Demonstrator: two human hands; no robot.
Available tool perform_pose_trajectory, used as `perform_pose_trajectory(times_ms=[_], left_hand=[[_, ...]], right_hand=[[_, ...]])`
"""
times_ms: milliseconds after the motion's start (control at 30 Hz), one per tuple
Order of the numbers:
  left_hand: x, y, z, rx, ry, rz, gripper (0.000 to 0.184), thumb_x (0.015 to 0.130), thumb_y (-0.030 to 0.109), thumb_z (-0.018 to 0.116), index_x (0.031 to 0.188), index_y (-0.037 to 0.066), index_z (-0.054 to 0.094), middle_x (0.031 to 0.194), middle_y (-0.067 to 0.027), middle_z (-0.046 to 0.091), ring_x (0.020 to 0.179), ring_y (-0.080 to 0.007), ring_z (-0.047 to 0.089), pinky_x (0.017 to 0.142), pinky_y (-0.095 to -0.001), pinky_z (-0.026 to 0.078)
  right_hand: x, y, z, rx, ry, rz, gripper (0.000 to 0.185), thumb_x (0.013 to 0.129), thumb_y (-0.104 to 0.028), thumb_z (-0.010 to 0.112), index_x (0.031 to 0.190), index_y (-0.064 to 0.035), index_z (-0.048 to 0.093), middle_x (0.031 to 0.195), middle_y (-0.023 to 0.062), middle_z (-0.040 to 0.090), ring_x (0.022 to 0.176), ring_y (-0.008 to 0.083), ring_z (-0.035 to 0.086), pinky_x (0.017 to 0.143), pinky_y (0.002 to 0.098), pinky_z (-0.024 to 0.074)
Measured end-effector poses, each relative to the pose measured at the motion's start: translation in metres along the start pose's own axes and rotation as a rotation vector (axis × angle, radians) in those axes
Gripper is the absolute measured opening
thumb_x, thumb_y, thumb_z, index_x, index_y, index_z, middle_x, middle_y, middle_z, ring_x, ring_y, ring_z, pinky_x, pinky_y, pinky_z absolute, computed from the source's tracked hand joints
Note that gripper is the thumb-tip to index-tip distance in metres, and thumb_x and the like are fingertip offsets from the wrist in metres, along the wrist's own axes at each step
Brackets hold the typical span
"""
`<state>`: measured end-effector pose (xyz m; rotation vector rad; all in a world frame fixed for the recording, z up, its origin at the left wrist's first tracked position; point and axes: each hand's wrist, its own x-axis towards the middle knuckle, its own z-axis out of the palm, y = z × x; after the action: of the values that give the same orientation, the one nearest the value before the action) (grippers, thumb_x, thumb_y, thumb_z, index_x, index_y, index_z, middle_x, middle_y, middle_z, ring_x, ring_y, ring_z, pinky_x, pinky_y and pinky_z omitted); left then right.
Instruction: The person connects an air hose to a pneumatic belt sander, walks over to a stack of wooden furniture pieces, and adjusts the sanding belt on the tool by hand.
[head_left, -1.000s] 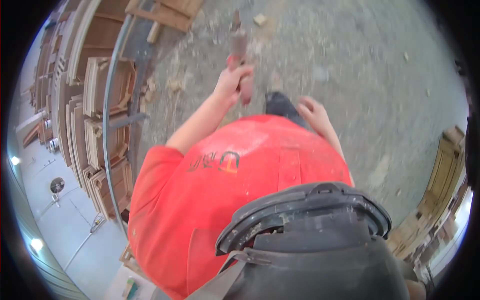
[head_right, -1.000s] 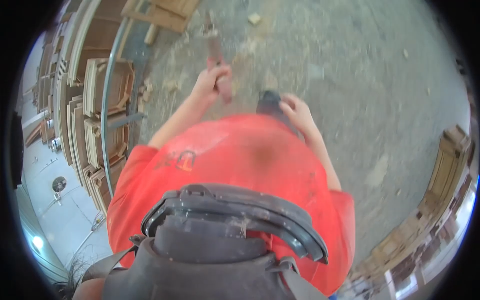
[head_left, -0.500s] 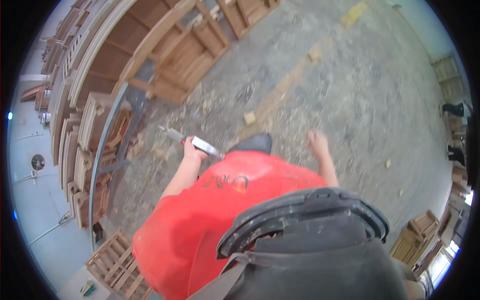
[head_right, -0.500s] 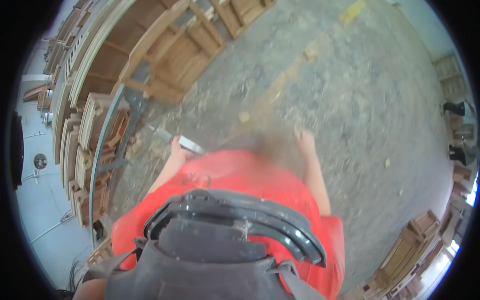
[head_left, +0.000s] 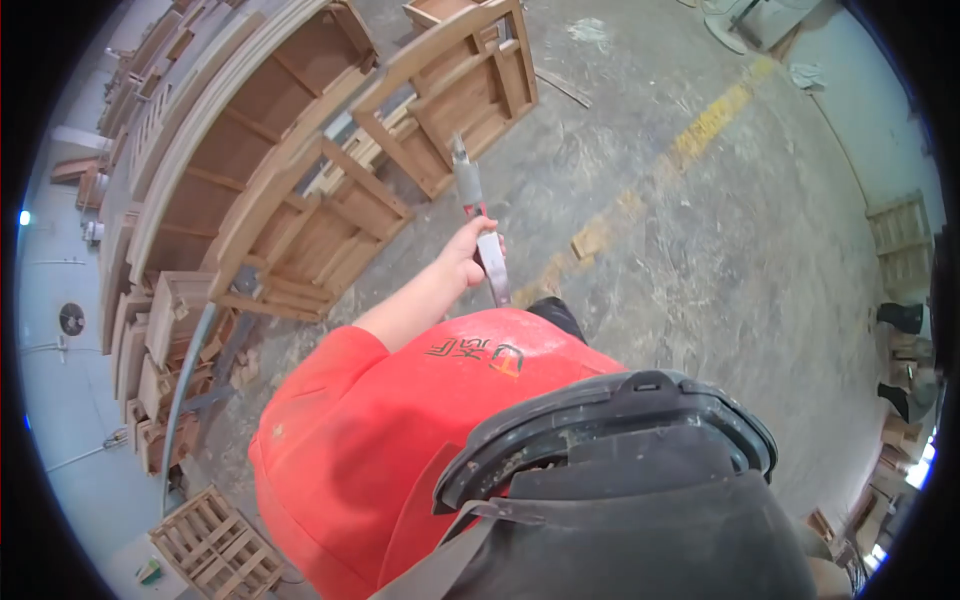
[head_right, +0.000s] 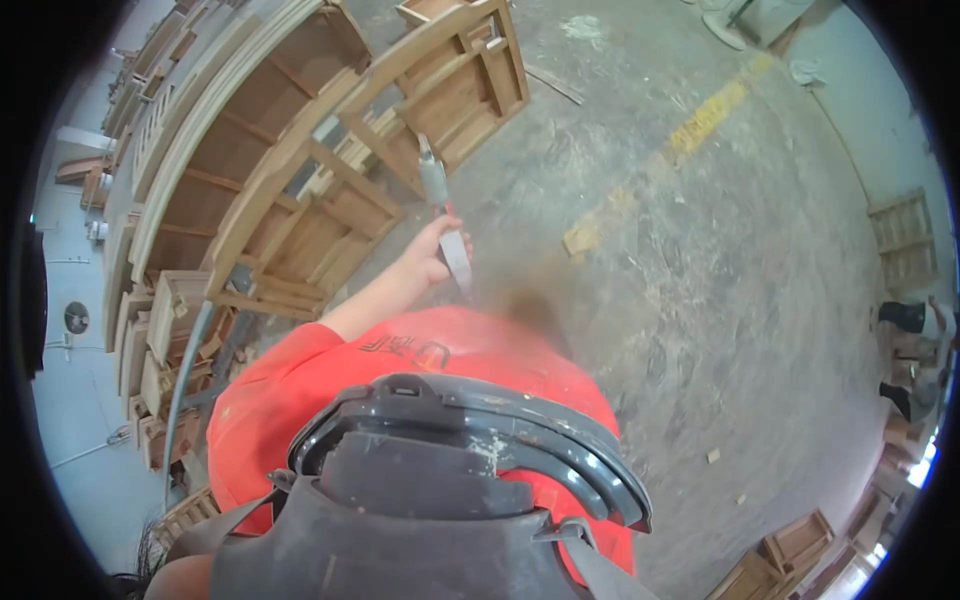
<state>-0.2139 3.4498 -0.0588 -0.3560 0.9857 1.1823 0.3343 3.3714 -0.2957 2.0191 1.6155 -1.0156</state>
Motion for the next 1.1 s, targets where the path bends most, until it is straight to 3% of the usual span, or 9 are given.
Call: perform_pose_trajectory(times_ms=[133, 233, 433, 467, 500, 600, 767, 933, 1100], left_hand=[[0.029, 0.049, 0.07, -0.065, 0.112, -0.043, 0.023, 0.073, 0.021, 0.069, 0.085, 0.008, 0.054, 0.078, -0.0096, 0.059, 0.071, -0.0265, 0.057, 0.069, -0.0429, 0.049], [0.079, 0.096, 0.115, -0.243, 0.079, -0.003, 0.023, 0.072, 0.02, 0.069, 0.086, 0.01, 0.054, 0.077, -0.009, 0.058, 0.068, -0.0261, 0.057, 0.067, -0.0424, 0.049], [0.233, 0.212, 0.175, -0.298, 0.207, 0.246, 0.023, 0.072, 0.017, 0.069, 0.089, 0.013, 0.053, 0.075, -0.0073, 0.056, 0.065, -0.0242, 0.056, 0.062, -0.0388, 0.049], [0.268, 0.24, 0.196, -0.269, 0.218, 0.297, 0.022, 0.073, 0.017, 0.068, 0.089, 0.013, 0.053, 0.075, -0.0065, 0.056, 0.064, -0.0233, 0.056, 0.06, -0.0372, 0.049], [0.272, 0.267, 0.246, -0.303, 0.276, 0.415, 0.017, 0.076, 0.019, 0.066, 0.087, 0.014, 0.054, 0.07, -0.0053, 0.055, 0.061, -0.0214, 0.055, 0.055, -0.0348, 0.049], [0.325, 0.337, 0.32, -0.283, -0.005, 0.359, 0.016, 0.079, 0.022, 0.066, 0.079, 0.011, 0.054, 0.069, -0.0066, 0.058, 0.064, -0.0195, 0.058, 0.057, -0.0334, 0.05], [0.386, 0.454, 0.444, -0.106, -0.043, 0.541, 0.056, 0.077, 0.006, 0.066, 0.123, 0.016, 0.035, 0.093, -0.0108, 0.062, 0.071, -0.0203, 0.061, 0.068, -0.0357, 0.054], [0.489, 0.542, 0.511, -0.033, 0.036, 0.74, 0.05, 0.079, 0.002, 0.061, 0.121, 0.017, 0.038, 0.103, -0.0126, 0.057, 0.079, -0.02, 0.061, 0.066, -0.0351, 0.054], [0.581, 0.606, 0.567, -0.242, 0.323, 0.781, 0.043, 0.072, 0.0, 0.067, 0.108, 0.011, 0.045, 0.081, -0.0078, 0.057, 0.059, -0.0195, 0.058, 0.051, -0.036, 0.052]], right_hand=[[0.129, -0.068, -0.13, -0.098, 0.138, -0.17, 0.036, 0.084, -0.035, 0.055, 0.078, -0.0001, 0.064, 0.068, 0.0192, 0.061, 0.068, 0.0313, 0.063, 0.068, 0.0435, 0.0475], [0.244, -0.17, -0.254, -0.172, 0.574, -0.66, 0.038, 0.084, -0.034, 0.054, 0.073, 0.0003, 0.065, 0.064, 0.0196, 0.061, 0.066, 0.0326, 0.062, 0.067, 0.0442, 0.047], [0.353, -0.457, -0.512, 0.171, 0.448, -0.602, 0.036, 0.075, -0.029, 0.062, 0.057, 0.0016, 0.056, 0.054, 0.0184, 0.056, 0.05, 0.0302, 0.055, 0.056, 0.0428, 0.0435], [0.427, -0.447, -0.503, 0.11, 0.594, -0.681, 0.034, 0.073, -0.03, 0.066, 0.061, 0.001, 0.059, 0.059, 0.019, 0.06, 0.055, 0.0311, 0.059, 0.058, 0.0427, 0.0457], [0.438, -0.455, -0.52, 0.036, 0.419, -0.5, 0.025, 0.075, -0.027, 0.064, 0.066, -0.0029, 0.063, 0.059, 0.0071, 0.062, 0.056, 0.016, 0.058, 0.06, 0.0342, 0.0494], [0.472, -0.447, -0.535, -0.008, 0.156, -0.32, 0.023, 0.076, -0.026, 0.065, 0.074, -0.0028, 0.064, 0.064, 0.0086, 0.063, 0.063, 0.0136, 0.061, 0.062, 0.0336, 0.0507], [0.612, -0.493, -0.614, -0.136, 0.01, -0.278, 0.021, 0.077, -0.024, 0.065, 0.08, -0.0031, 0.064, 0.064, 0.0097, 0.064, 0.062, 0.017, 0.062, 0.06, 0.0347, 0.0502], [0.793, -0.572, -0.725, -0.279, -0.017, -0.361, 0.02, 0.078, -0.022, 0.065, 0.086, -0.0034, 0.065, 0.065, 0.0108, 0.064, 0.06, 0.0205, 0.062, 0.057, 0.0358, 0.0496], [1.031, -0.663, -0.877, -0.803, 0.104, -0.759, 0.021, 0.078, -0.02, 0.064, 0.091, -0.0037, 0.065, 0.065, 0.012, 0.064, 0.059, 0.024, 0.062, 0.054, 0.0369, 0.049]])
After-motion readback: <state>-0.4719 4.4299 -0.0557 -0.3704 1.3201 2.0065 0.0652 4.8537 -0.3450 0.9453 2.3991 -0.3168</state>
